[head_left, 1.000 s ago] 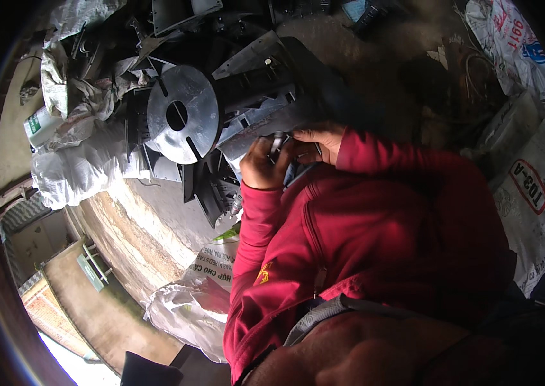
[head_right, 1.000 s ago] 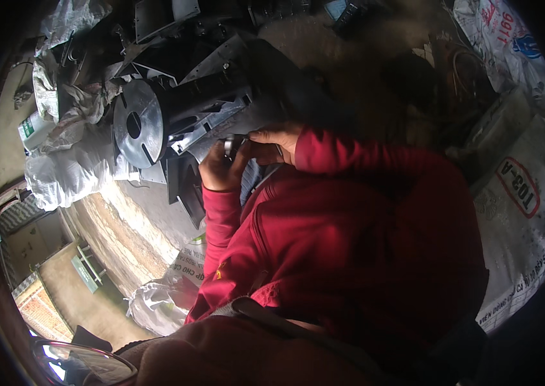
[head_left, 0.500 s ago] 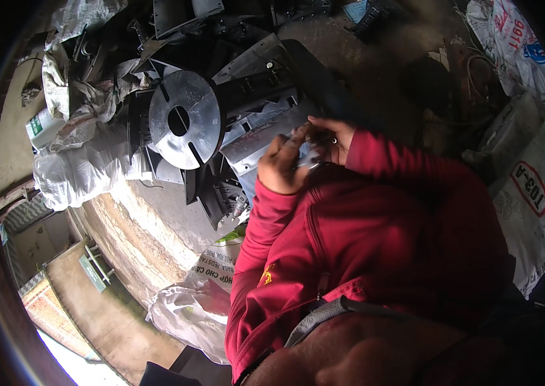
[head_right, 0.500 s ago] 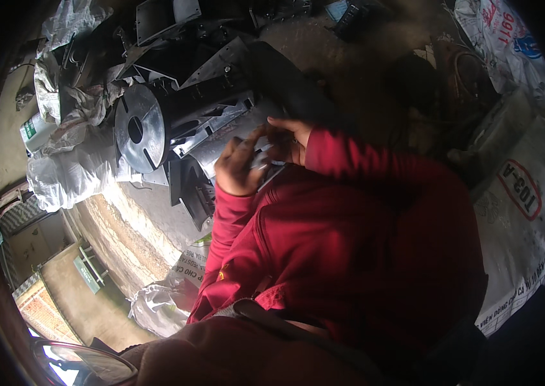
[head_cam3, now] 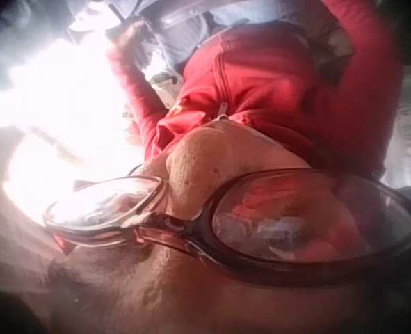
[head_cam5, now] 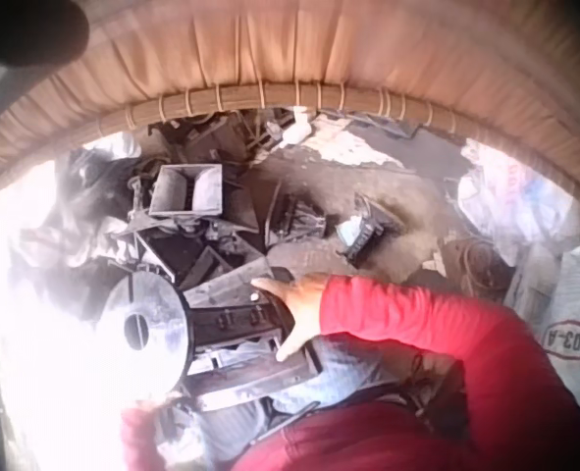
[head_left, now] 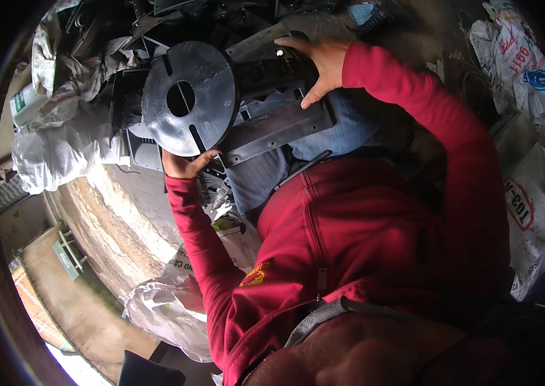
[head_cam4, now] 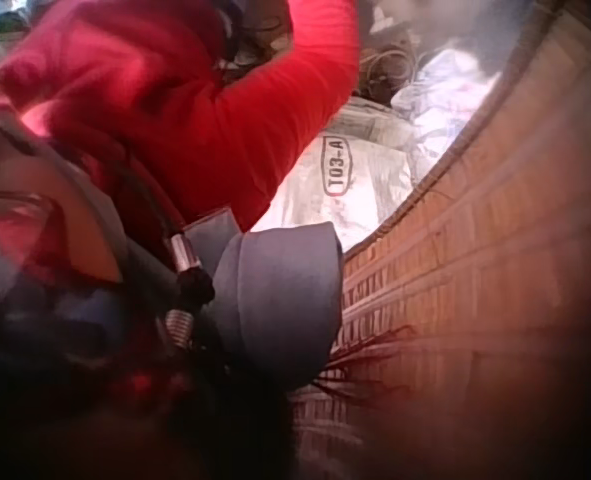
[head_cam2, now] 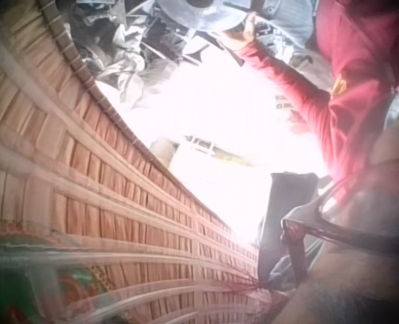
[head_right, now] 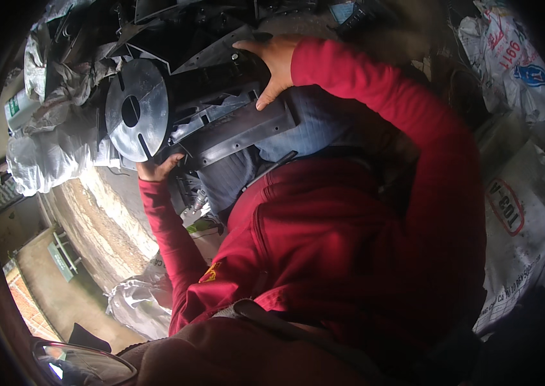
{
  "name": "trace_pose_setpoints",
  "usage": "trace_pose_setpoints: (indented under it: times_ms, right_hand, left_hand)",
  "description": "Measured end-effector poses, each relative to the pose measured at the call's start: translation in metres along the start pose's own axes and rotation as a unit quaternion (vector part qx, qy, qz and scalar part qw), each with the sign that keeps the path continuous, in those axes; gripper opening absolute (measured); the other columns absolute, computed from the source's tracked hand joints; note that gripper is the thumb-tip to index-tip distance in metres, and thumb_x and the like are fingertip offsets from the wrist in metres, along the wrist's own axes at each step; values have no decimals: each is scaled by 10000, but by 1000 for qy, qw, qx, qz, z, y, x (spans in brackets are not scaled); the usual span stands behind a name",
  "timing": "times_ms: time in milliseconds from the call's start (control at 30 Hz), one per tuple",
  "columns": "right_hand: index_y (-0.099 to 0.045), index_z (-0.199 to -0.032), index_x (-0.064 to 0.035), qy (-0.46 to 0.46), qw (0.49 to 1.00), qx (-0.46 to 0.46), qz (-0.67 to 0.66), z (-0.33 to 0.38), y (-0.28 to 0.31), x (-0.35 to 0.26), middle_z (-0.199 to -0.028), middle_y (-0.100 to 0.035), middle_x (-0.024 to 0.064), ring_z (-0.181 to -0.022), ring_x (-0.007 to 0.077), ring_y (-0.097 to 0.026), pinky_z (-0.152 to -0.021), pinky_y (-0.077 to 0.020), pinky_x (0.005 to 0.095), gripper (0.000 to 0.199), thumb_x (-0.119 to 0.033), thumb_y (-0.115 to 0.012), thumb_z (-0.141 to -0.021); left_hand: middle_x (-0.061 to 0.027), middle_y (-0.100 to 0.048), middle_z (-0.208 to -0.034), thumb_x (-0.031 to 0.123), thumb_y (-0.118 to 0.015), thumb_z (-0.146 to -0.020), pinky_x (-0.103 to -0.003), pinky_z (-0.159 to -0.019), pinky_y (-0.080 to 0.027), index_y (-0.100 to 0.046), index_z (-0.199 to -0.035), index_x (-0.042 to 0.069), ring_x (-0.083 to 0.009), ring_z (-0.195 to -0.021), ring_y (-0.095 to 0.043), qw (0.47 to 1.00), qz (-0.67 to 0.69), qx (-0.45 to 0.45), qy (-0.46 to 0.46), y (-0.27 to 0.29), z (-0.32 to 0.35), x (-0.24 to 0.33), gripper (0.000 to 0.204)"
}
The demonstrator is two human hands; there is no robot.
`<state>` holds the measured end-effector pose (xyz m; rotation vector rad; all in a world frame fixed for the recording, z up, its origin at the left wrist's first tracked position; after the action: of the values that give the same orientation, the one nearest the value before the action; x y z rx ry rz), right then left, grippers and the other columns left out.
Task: The person assembles a metal component by inserting bolts and tightening them with a wrench. They repeatedly adjust the position of the parts and tighten multiple bolts to secure the assembly.
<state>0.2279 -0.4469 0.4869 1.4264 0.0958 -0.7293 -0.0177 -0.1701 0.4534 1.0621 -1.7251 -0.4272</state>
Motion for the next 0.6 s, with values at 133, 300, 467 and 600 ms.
trace_pose_setpoints:
  times_ms: [133, 300, 467, 600]
  right_hand:
    - [-280, -1326, -99, 43, 999, 21, -22, -5, -5, 0, -867, -628, 195, -784, 358, -620, -716, -498, 400, 995, -501, -763, -556]
    - [-252, -1339, -157, 61, 997, 47, -21, -7, -16, 13, -809, -620, 119, -634, 292, -609, -610, -497, 357, 941, -355, -770, -578]
    - [-258, -1354, -161, 54, 996, 30, -59, -11, -15, 13, -893, -631, 97, -636, 230, -608, -633, -503, 318, 955, -303, -783, -570]
    - [-299, -1318, -150, 83, 991, 49, -87, -12, -19, 17, -664, -583, 94, -640, 300, -602, -637, -474, 374, 919, -429, -754, -570]
  left_hand:
    - [-105, -641, -969, 371, -871, -505, -333, -768, -503, -563, -1047, 9, -225, -859, -632, 978, -131, -152, -49, -9, 3, -26, 721]
    - [-100, -646, -955, 295, -865, -530, -316, -760, -509, -545, -1062, 14, -212, -848, -640, 987, -40, -135, -80, -14, -21, -6, 682]
    - [-106, -623, -988, 263, -879, -498, -320, -772, -508, -485, -1123, 11, -222, -883, -629, 985, 89, -143, 36, -24, -11, -51, 781]
    - [-110, -614, -991, 281, -894, -472, -318, -762, -512, -478, -1125, 7, -220, -885, -625, 989, 56, -135, -1, -21, -23, -26, 822]
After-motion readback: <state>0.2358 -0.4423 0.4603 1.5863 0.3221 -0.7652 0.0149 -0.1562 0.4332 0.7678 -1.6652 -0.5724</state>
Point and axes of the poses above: each hand's wrist, its own z-axis away from the middle knuckle, its own y-axis out of the back of the hand, x = y × z, the point moved 2 cm from there along -z, towards the middle knuckle
